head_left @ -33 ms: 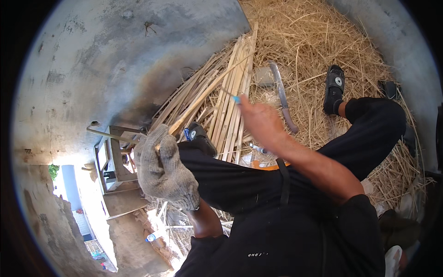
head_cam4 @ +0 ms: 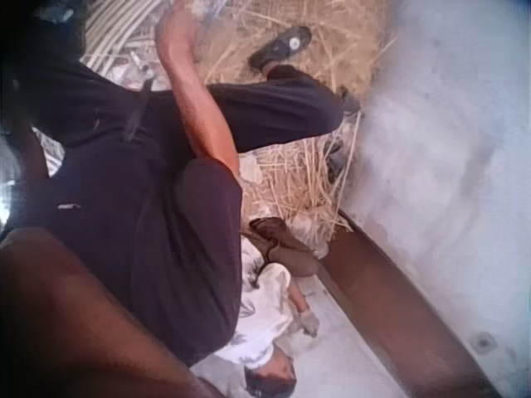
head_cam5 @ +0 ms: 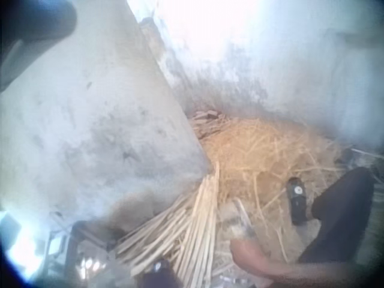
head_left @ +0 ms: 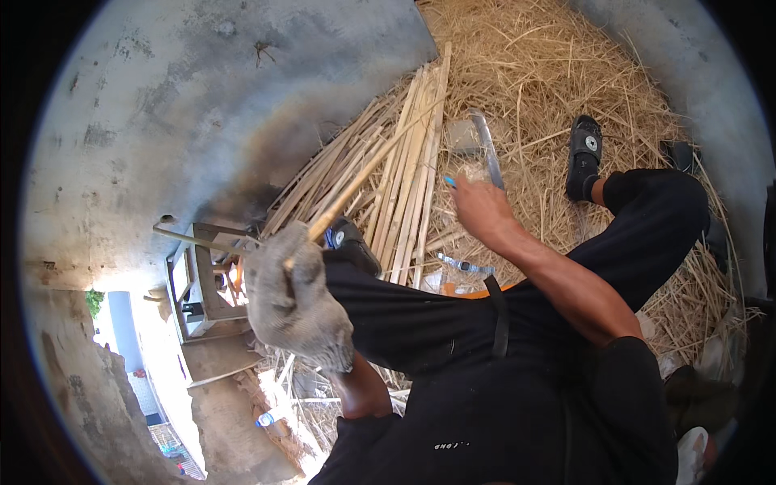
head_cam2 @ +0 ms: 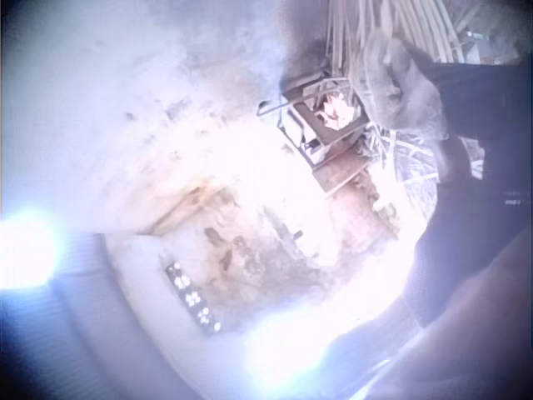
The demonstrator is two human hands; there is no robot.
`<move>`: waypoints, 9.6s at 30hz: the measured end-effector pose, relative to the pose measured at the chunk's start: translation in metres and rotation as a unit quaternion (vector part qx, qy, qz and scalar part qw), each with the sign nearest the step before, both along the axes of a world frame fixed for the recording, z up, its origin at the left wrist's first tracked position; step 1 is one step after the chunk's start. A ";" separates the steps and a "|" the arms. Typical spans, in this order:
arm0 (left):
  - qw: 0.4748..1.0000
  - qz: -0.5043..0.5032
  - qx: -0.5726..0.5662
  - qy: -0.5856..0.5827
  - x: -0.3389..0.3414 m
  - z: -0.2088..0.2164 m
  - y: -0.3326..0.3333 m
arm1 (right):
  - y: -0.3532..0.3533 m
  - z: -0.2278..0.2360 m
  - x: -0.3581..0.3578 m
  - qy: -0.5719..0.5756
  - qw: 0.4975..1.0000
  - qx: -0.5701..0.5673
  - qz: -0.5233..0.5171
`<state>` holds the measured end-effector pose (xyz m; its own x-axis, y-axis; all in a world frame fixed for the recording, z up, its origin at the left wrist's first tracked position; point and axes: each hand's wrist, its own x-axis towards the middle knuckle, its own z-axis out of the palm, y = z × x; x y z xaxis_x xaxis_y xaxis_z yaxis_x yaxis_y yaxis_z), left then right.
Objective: The person sits on a straw-covered floor and uses a knife to shave thin strips from bamboo sticks. They hold the sticks with a gloved hand, repeatedly scrape the surface with the knife, and place the shaved sticks into a pile.
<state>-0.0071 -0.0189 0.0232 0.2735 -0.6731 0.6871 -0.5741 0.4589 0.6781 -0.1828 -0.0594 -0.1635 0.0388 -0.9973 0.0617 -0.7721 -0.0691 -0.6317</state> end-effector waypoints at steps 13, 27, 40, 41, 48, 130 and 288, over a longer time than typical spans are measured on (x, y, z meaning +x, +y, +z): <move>0.984 -0.058 -0.034 -0.168 0.024 0.001 -0.003 | 0.046 0.135 0.051 -0.187 0.959 -0.191 0.097; 0.995 0.036 0.089 0.032 0.087 -0.031 0.025 | 0.025 0.091 0.116 -0.009 0.975 -0.185 0.119; 0.997 0.026 0.061 0.031 0.037 -0.007 0.027 | 0.034 0.137 0.028 -0.208 0.973 -0.032 0.090; 0.994 0.045 0.076 0.062 0.028 -0.001 0.026 | 0.036 0.139 0.033 -0.207 0.971 -0.053 0.107; 0.987 0.041 0.037 0.152 0.021 0.000 0.018 | 0.037 0.140 0.064 -0.208 0.959 -0.125 0.146; 0.988 0.027 -0.108 -0.107 0.006 -0.007 -0.018 | -0.012 0.047 -0.022 -0.105 0.991 0.017 -0.084; 0.988 0.097 -0.006 0.120 0.001 -0.016 -0.001 | -0.017 0.081 0.086 -0.108 0.969 -0.217 0.048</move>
<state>-0.0060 -0.0200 0.0069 0.5523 -0.5850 0.5939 -0.4752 0.3644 0.8009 -0.0964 -0.0761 -0.0826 0.0700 -0.8675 0.4925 -0.6012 -0.4306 -0.6731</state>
